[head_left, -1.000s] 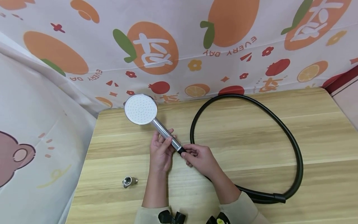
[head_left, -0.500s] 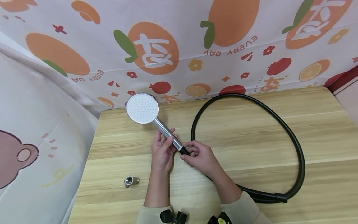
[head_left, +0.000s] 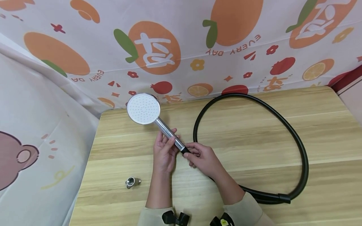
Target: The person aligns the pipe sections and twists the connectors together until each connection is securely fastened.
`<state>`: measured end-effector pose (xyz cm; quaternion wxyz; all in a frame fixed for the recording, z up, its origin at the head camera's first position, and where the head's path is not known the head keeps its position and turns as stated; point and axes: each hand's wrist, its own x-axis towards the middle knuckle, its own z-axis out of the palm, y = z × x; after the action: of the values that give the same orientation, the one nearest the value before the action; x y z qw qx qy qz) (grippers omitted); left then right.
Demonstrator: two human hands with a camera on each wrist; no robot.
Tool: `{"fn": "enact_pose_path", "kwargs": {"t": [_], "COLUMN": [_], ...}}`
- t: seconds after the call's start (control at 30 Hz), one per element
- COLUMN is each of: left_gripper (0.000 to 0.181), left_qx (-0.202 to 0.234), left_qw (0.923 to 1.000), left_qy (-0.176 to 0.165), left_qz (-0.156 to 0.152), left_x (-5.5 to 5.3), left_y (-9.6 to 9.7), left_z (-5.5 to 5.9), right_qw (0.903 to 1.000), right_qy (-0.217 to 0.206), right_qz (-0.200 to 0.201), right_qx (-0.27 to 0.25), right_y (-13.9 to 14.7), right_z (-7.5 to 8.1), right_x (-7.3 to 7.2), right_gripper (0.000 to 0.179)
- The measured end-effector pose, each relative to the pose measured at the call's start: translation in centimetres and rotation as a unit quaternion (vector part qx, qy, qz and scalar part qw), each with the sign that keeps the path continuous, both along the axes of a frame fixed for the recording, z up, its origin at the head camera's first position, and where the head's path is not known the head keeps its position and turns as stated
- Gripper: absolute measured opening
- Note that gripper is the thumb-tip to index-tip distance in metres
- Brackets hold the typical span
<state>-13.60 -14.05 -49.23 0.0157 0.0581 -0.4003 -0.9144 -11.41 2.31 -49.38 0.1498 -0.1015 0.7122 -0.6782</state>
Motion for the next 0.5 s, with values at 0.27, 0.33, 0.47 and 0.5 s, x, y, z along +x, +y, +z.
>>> {"fn": "enact_pose_path", "kwargs": {"t": [0.27, 0.33, 0.47, 0.5], "left_gripper": [0.063, 0.064, 0.064, 0.064], "left_qx": [0.010, 0.011, 0.016, 0.016], "left_qw": [0.9999, 0.9999, 0.9998, 0.9998], "left_qy": [0.004, 0.001, -0.005, -0.004], "left_qz": [-0.010, -0.010, -0.008, -0.008], "left_x": [-0.08, 0.02, 0.14, 0.12], "left_y": [0.16, 0.17, 0.21, 0.26], "left_z": [0.08, 0.13, 0.20, 0.22], "right_qw": [0.9999, 0.9998, 0.9996, 0.9995], "right_qy": [0.006, 0.000, -0.006, -0.002], "right_qz": [-0.016, -0.022, -0.028, -0.031], "right_qx": [-0.001, -0.004, -0.005, 0.000], "right_y": [0.08, 0.04, 0.05, 0.08], "right_z": [-0.24, -0.32, -0.37, -0.34], "right_x": [-0.12, -0.09, -0.06, -0.08], "right_gripper": [0.030, 0.031, 0.034, 0.035]}}
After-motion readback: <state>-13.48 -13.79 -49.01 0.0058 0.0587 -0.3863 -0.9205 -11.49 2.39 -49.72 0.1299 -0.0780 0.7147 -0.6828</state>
